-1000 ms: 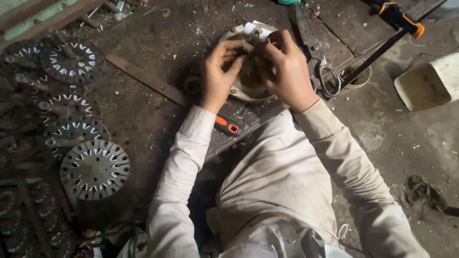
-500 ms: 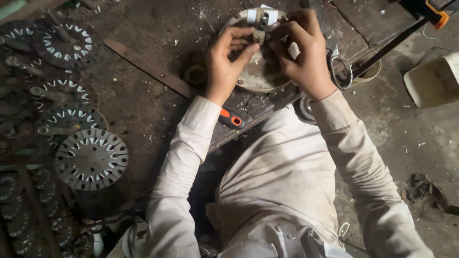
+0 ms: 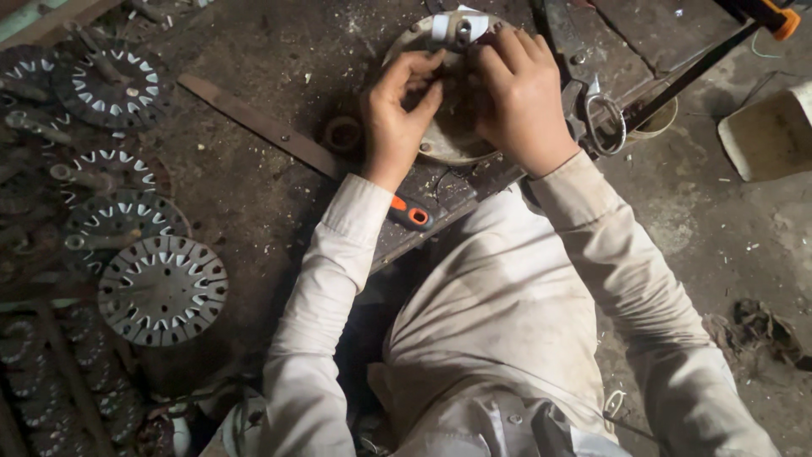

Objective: The person sits on the floor and repairs a ceiling fan motor by wrapping electrical tape around the wires, cutting the tape with scissors, and tightening connections with a screwdriver. The person handles the motor, wires, tape, scissors, and screwdriver throughout the process.

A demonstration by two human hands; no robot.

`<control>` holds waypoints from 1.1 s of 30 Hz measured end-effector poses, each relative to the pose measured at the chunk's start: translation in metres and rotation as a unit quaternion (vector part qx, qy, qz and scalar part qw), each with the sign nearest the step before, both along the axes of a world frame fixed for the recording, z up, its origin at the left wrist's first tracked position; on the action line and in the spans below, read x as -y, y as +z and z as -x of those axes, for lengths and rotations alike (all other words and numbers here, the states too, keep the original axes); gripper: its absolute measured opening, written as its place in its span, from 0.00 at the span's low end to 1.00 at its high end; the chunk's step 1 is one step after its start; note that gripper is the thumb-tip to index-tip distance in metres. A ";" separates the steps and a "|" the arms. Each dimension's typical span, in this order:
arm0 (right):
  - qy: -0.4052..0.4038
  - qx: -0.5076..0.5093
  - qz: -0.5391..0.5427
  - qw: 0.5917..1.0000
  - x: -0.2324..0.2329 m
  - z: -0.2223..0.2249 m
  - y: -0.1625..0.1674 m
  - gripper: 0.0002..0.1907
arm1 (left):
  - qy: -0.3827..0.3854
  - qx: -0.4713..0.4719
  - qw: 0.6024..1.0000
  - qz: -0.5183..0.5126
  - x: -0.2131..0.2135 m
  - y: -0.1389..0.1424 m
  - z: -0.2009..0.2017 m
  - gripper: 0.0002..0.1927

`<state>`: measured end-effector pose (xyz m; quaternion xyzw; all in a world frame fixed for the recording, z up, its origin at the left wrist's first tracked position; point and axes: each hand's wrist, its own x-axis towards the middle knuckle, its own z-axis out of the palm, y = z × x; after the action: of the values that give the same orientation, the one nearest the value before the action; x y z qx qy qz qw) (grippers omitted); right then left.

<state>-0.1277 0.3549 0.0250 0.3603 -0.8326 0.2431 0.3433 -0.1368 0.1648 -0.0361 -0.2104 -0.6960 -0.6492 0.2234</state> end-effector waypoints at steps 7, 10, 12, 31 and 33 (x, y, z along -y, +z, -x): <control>0.158 0.178 0.160 0.958 -0.030 -0.010 0.010 0.21 | -0.007 -0.008 1.000 0.010 0.003 0.008 -0.006 0.15; 0.085 0.243 0.201 0.945 -0.045 -0.019 0.005 0.10 | -0.012 -0.020 1.000 0.009 0.002 0.009 -0.007 0.16; 0.054 0.243 0.191 0.949 -0.047 -0.024 -0.001 0.12 | -0.015 -0.019 1.000 0.006 0.003 0.008 -0.007 0.17; 0.075 -0.025 -0.138 0.987 -0.052 0.007 0.017 0.24 | -0.040 -0.015 0.999 -0.011 0.003 0.006 -0.006 0.18; 0.075 -0.019 -0.124 0.989 -0.051 0.009 0.018 0.20 | -0.032 -0.028 0.999 -0.003 0.003 0.010 -0.007 0.18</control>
<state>-0.1366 0.4062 0.0431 0.4662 -0.8202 0.1564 0.2924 -0.1298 0.1618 -0.0258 -0.2503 -0.6806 -0.6518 0.2222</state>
